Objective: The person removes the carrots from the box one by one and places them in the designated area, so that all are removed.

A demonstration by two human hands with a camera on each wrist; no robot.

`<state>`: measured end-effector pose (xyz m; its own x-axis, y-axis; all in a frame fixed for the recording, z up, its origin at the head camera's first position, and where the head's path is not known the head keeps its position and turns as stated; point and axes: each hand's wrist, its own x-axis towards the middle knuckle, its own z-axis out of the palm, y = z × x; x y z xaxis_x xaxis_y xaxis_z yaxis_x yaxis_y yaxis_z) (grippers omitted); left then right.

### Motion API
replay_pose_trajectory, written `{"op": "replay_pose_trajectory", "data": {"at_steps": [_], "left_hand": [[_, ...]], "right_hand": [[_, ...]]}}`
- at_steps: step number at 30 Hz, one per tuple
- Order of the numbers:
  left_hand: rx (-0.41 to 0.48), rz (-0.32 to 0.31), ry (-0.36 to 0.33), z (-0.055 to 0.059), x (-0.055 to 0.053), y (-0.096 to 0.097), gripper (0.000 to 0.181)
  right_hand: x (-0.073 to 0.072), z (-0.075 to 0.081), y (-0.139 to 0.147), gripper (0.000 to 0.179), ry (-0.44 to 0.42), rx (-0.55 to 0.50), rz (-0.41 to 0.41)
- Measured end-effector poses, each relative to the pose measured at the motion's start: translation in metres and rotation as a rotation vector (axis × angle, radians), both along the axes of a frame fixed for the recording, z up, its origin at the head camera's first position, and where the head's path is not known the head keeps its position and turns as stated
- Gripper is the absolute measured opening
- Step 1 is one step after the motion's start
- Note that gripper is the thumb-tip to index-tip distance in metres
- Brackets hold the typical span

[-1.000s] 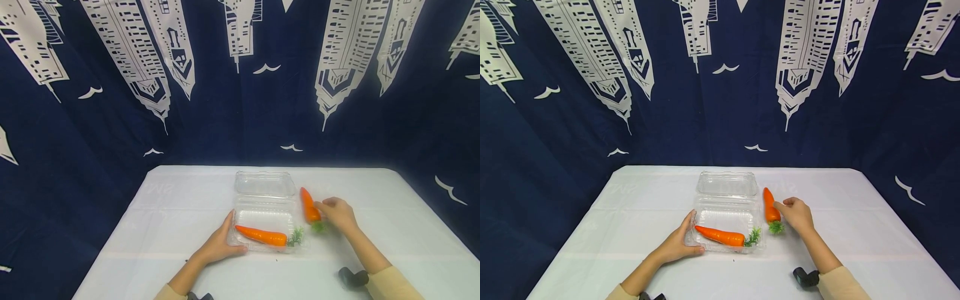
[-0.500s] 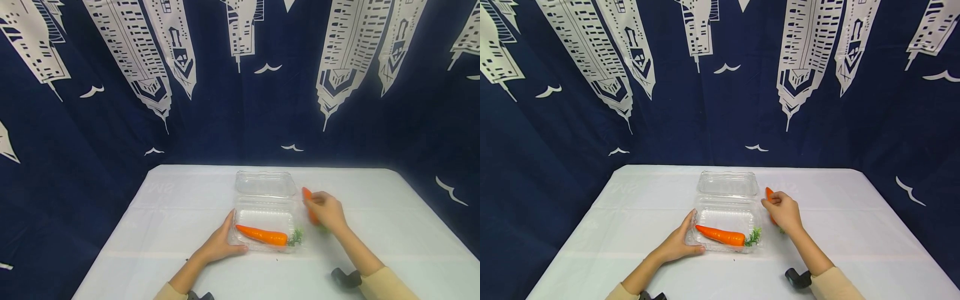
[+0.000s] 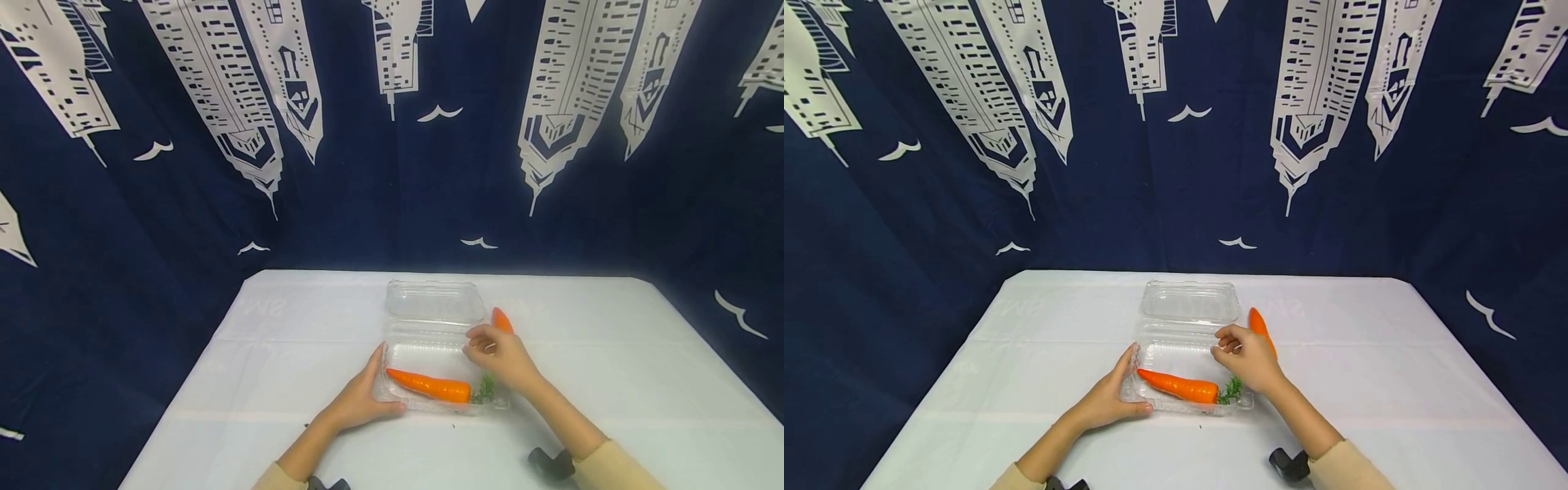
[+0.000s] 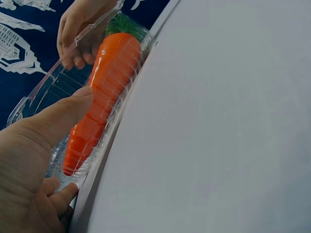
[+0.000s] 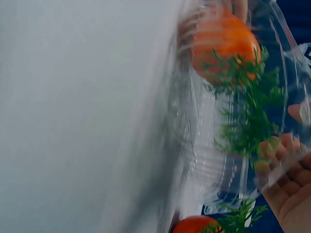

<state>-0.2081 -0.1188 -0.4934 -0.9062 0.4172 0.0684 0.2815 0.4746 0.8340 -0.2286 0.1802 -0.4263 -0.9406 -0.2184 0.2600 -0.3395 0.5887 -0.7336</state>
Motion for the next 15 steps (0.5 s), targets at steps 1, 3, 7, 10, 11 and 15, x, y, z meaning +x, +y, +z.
{"op": "replay_pose_trajectory", "data": {"at_steps": [1, 3, 7, 10, 11, 15], "left_hand": [[0.0, -0.001, 0.0, 0.0, 0.0, 0.0, 0.115], [-0.003, -0.001, 0.002, 0.001, 0.0, 0.0, 0.116], [-0.004, 0.001, 0.004, 0.002, 0.0, 0.0, 0.116], [-0.001, -0.001, 0.001, 0.002, 0.0, 0.0, 0.115], [0.0, -0.001, -0.002, 0.002, 0.0, 0.0, 0.115], [0.0, -0.001, -0.008, 0.0, 0.0, 0.001, 0.115]], "right_hand": [[0.001, -0.001, -0.002, 0.022, 0.006, 0.018, 0.01], [0.003, -0.001, -0.006, 0.022, 0.031, 0.068, 0.038], [0.007, -0.002, -0.013, 0.022, 0.05, 0.177, 0.112], [0.009, -0.003, -0.017, 0.022, 0.023, 0.231, 0.17], [0.01, -0.003, -0.018, 0.022, 0.01, 0.243, 0.188], [0.01, -0.008, -0.02, 0.023, -0.02, 0.274, 0.243]]}}
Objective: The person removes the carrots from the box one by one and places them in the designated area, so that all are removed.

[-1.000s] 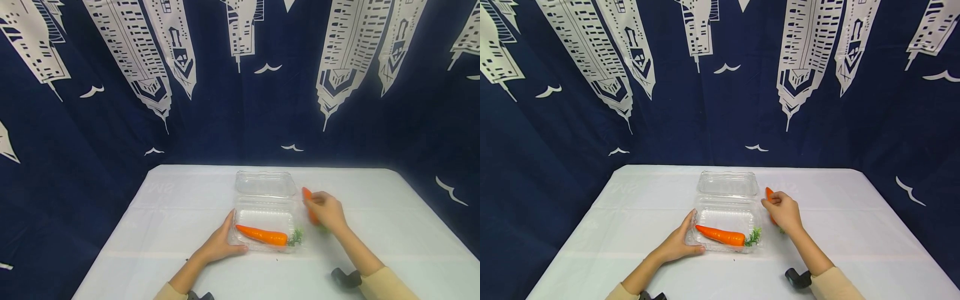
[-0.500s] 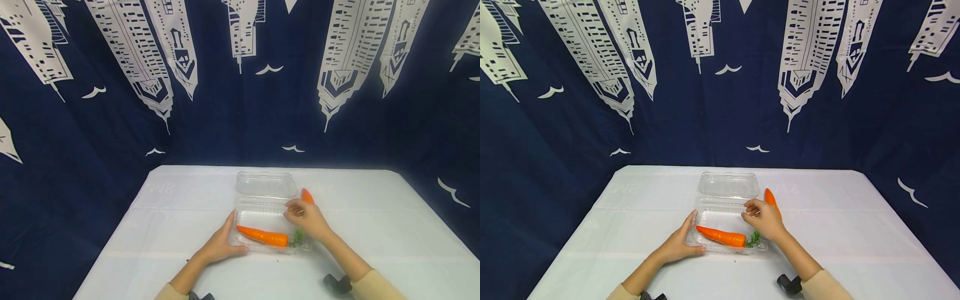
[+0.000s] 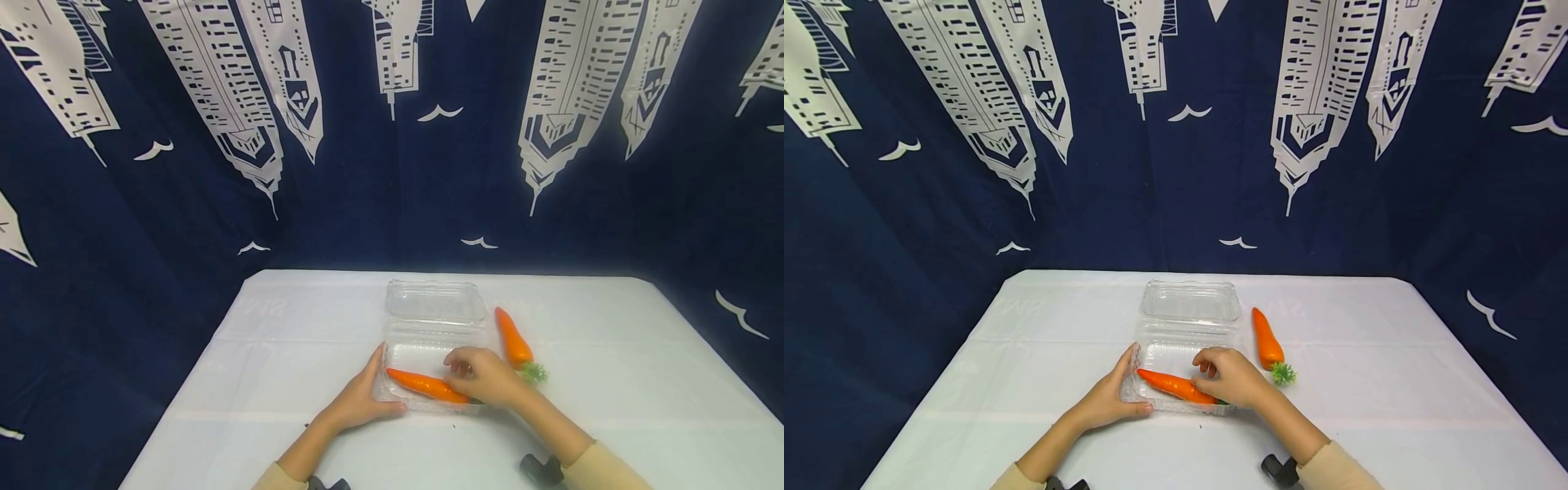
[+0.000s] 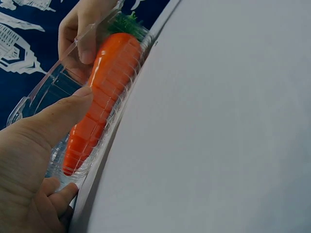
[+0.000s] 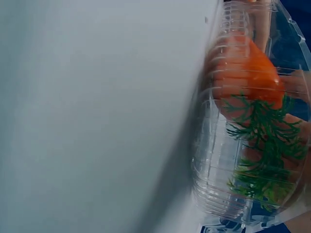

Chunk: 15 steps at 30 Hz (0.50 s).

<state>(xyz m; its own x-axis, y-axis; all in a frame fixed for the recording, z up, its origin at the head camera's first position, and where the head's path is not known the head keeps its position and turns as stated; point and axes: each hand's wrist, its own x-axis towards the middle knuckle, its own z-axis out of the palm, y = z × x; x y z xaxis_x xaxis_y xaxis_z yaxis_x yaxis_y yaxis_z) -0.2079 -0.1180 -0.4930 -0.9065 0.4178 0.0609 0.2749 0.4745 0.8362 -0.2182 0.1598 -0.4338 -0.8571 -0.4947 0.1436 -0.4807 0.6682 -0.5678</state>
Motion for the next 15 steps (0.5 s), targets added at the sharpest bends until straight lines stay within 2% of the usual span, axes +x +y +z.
{"op": "replay_pose_trajectory", "data": {"at_steps": [5, 15], "left_hand": [[0.006, -0.005, 0.0, -0.0001, 0.0007, 0.0002, 0.114], [0.006, -0.006, 0.002, 0.0002, 0.0001, -0.0003, 0.115]], "right_hand": [[0.0, -0.0051, 0.0002, 0.022, 0.003, -0.012, 0.044], [-0.0028, -0.0072, 0.0003, 0.025, -0.01, 0.014, 0.074]]}}
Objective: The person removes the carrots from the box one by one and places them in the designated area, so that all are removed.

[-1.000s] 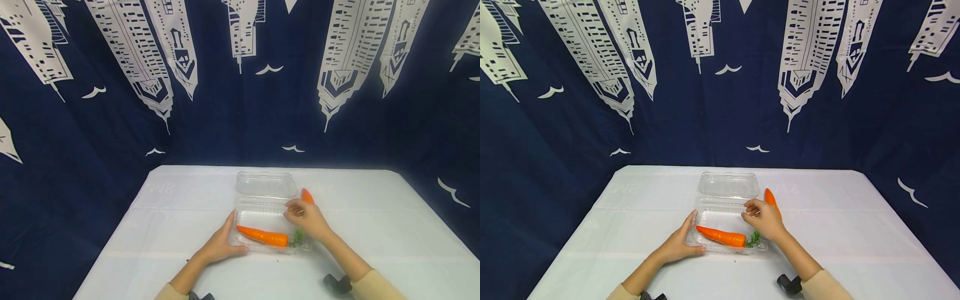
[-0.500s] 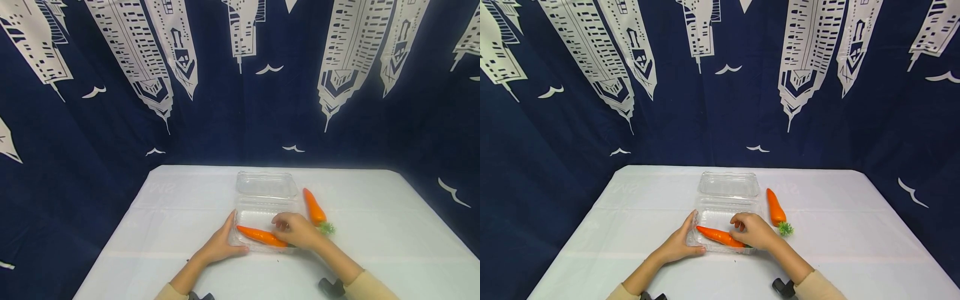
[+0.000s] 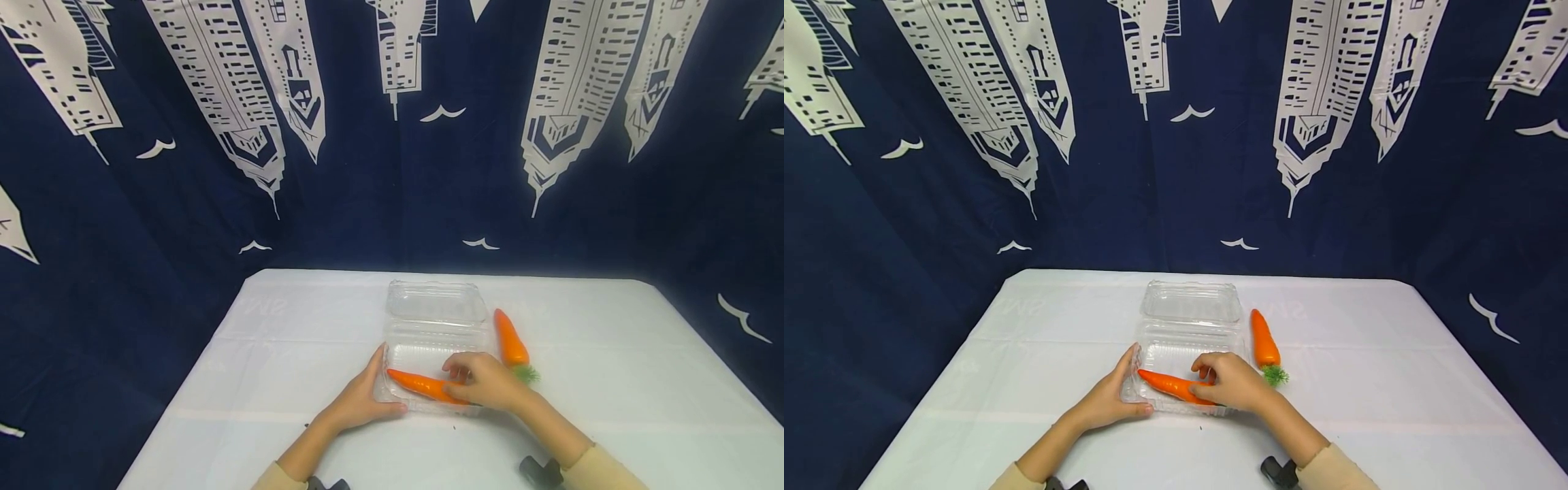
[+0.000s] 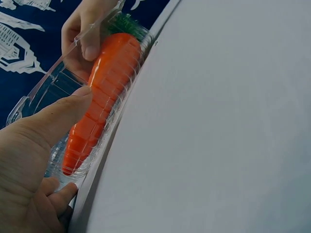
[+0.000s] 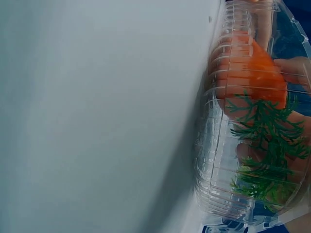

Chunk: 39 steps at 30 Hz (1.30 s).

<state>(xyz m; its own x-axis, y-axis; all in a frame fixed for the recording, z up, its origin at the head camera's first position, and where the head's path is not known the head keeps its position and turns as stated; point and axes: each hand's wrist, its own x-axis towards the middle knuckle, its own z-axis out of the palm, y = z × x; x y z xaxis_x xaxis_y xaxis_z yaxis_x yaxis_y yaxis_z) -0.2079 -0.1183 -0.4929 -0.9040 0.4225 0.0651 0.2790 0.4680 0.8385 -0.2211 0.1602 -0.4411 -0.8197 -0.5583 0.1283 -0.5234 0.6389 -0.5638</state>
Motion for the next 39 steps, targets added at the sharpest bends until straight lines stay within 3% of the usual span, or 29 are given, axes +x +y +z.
{"op": "replay_pose_trajectory", "data": {"at_steps": [10, 21, 32, 39], "left_hand": [[-0.017, 0.005, -0.002, 0.0012, 0.0002, -0.0001, 0.115], [-0.022, 0.016, 0.007, 0.0019, 0.0011, 0.0003, 0.115], [-0.032, 0.021, 0.009, 0.0022, 0.0016, 0.0005, 0.115], [-0.05, 0.022, 0.012, 0.0034, 0.0018, 0.0003, 0.115]], "right_hand": [[-0.0014, -0.0007, 0.0011, 0.033, -0.003, 0.048, 0.021], [-0.0021, -0.0026, -0.001, 0.027, -0.005, 0.115, 0.016], [-0.0015, -0.0037, 0.0014, 0.026, 0.028, 0.029, 0.042], [-0.0003, -0.002, 0.0029, 0.032, 0.054, -0.047, -0.012]]}}
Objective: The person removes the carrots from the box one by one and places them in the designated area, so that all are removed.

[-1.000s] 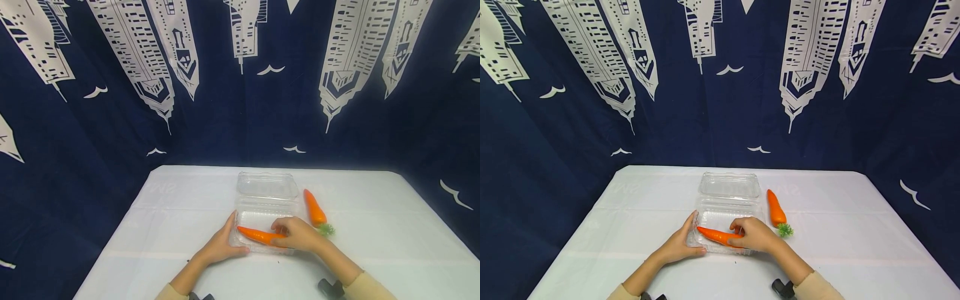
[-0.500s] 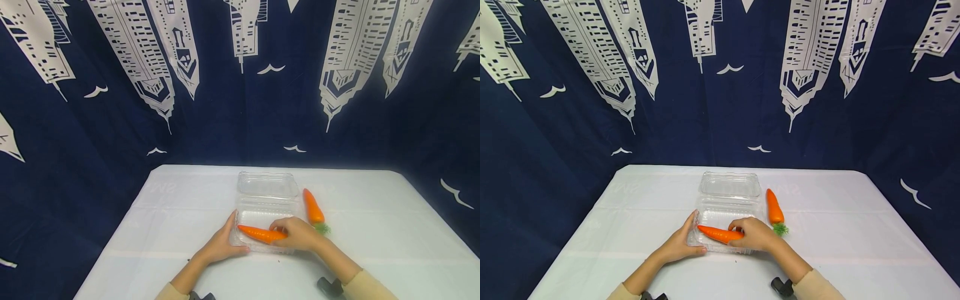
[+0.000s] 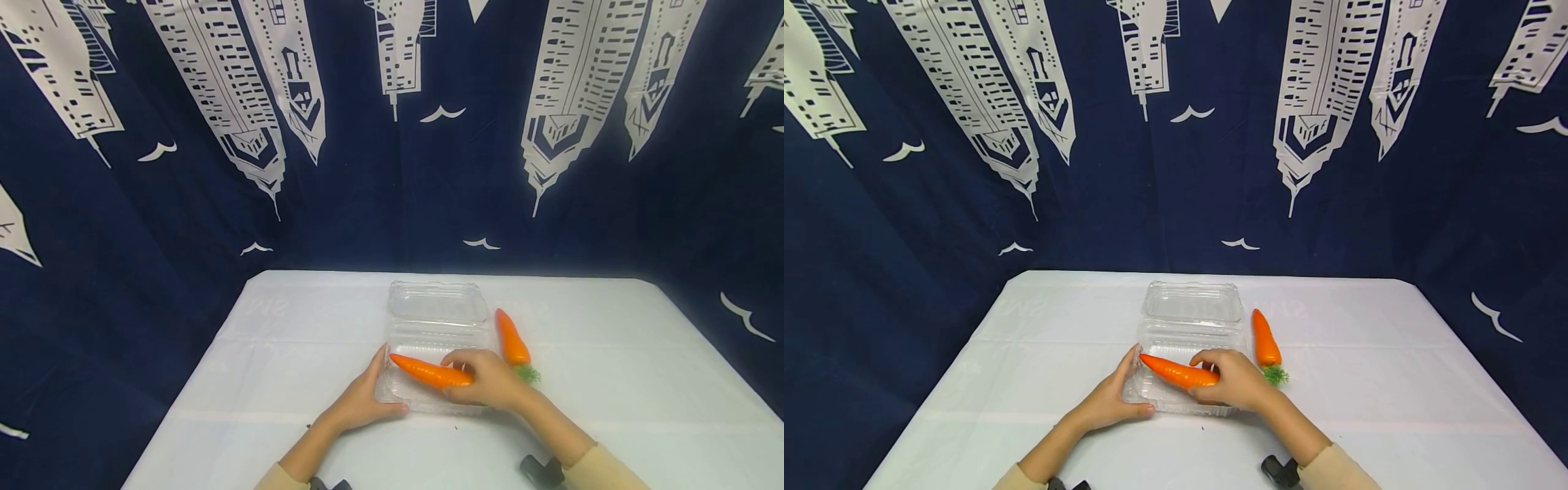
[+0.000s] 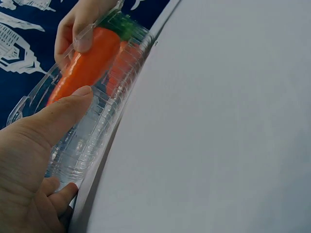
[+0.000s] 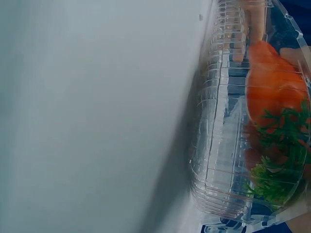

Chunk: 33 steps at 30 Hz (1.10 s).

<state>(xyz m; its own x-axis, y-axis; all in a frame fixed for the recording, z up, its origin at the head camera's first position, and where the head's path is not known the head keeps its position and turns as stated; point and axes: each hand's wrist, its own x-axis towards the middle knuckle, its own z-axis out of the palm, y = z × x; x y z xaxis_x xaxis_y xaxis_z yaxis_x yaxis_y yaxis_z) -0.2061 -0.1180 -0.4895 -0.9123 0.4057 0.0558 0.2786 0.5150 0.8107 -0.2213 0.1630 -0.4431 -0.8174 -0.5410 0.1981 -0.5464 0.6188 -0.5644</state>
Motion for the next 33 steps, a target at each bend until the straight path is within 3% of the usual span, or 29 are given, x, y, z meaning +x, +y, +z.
{"op": "replay_pose_trajectory", "data": {"at_steps": [8, 19, 33], "left_hand": [[-0.003, 0.0, -0.001, 0.001, 0.0, 0.001, 0.115], [-0.007, 0.0, 0.014, -0.002, -0.001, 0.001, 0.117], [0.019, 0.0, -0.005, -0.001, -0.001, 0.001, 0.117]], "right_hand": [[-0.001, 0.005, 0.001, 0.032, -0.009, -0.09, -0.058], [0.001, 0.015, 0.002, 0.03, -0.092, -0.201, -0.193], [0.006, 0.026, 0.013, 0.031, -0.085, -0.301, -0.336]]}}
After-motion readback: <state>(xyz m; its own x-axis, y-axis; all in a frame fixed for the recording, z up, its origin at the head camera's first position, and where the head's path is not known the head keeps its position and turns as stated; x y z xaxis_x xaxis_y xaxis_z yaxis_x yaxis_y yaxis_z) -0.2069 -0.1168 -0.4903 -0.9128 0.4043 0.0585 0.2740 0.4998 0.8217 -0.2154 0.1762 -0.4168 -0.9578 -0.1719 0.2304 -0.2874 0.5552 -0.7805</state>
